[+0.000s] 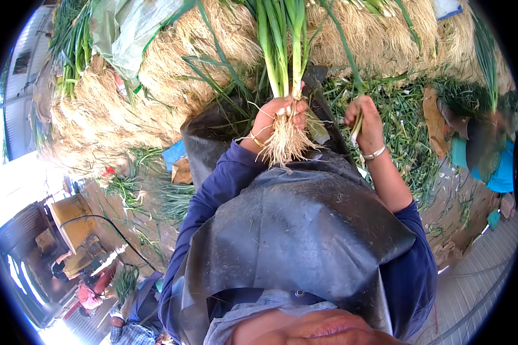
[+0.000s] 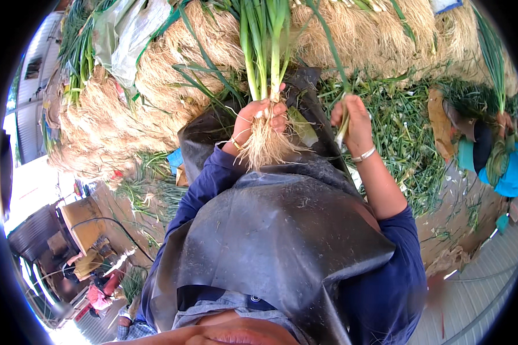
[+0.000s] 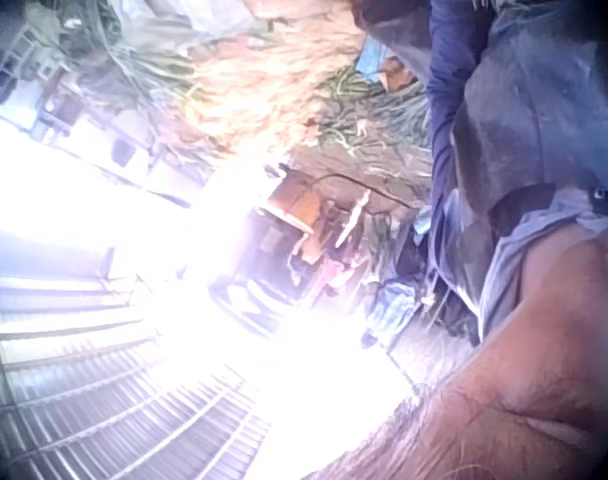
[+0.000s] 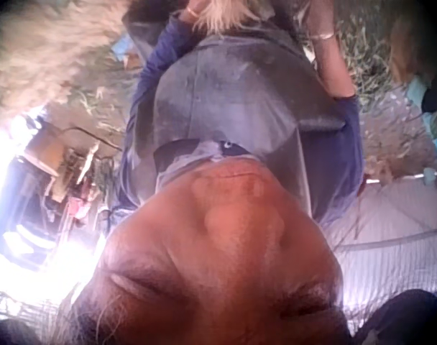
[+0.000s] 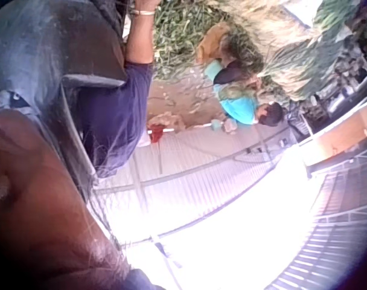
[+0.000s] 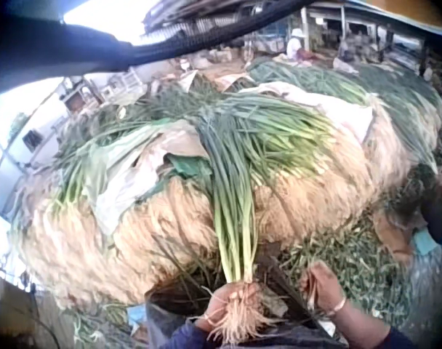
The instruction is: The person sorts a bunch of green onions by hand, removing outer layers and cleaning the roots before placing them to the side.
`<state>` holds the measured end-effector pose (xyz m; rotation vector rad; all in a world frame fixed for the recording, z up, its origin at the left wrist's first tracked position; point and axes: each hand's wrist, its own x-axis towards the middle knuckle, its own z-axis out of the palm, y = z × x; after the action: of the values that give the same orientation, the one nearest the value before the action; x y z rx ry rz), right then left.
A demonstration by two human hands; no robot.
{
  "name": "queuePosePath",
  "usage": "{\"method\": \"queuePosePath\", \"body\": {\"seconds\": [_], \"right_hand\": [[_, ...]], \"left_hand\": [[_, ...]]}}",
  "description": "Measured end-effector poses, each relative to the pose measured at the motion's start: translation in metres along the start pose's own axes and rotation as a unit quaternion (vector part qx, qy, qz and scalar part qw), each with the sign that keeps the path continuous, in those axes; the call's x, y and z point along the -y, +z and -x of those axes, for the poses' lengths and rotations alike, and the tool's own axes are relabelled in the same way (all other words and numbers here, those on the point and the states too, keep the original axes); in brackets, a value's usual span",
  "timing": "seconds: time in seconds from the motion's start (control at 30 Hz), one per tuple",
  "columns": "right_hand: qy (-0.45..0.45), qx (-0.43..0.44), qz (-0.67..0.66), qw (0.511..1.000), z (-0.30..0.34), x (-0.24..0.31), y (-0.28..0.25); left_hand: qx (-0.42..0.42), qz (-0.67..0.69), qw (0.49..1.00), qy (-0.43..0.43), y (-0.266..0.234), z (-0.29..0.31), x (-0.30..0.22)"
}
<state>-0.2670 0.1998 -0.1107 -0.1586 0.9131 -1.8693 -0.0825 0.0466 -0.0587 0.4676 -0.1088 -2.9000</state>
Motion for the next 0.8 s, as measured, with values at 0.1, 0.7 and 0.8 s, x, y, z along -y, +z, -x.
{"method": "queuePosePath", "body": {"seconds": [0.1, 0.7, 0.8], "right_hand": [[0.113, -0.091, 0.091, 0.985, -0.012, 0.002, 0.036], [0.248, 0.028, 0.204, 0.947, 0.033, 0.027, -0.129], [0.33, 0.067, 0.786, 0.518, 0.057, 0.026, -0.207]], "left_hand": [[-0.036, -0.091, 0.994, -0.048, 0.003, 0.004, 0.005], [0.021, -0.092, 0.995, -0.041, 0.008, 0.01, 0.006], [0.14, -0.118, 0.983, -0.032, 0.011, 0.007, 0.0]]}}
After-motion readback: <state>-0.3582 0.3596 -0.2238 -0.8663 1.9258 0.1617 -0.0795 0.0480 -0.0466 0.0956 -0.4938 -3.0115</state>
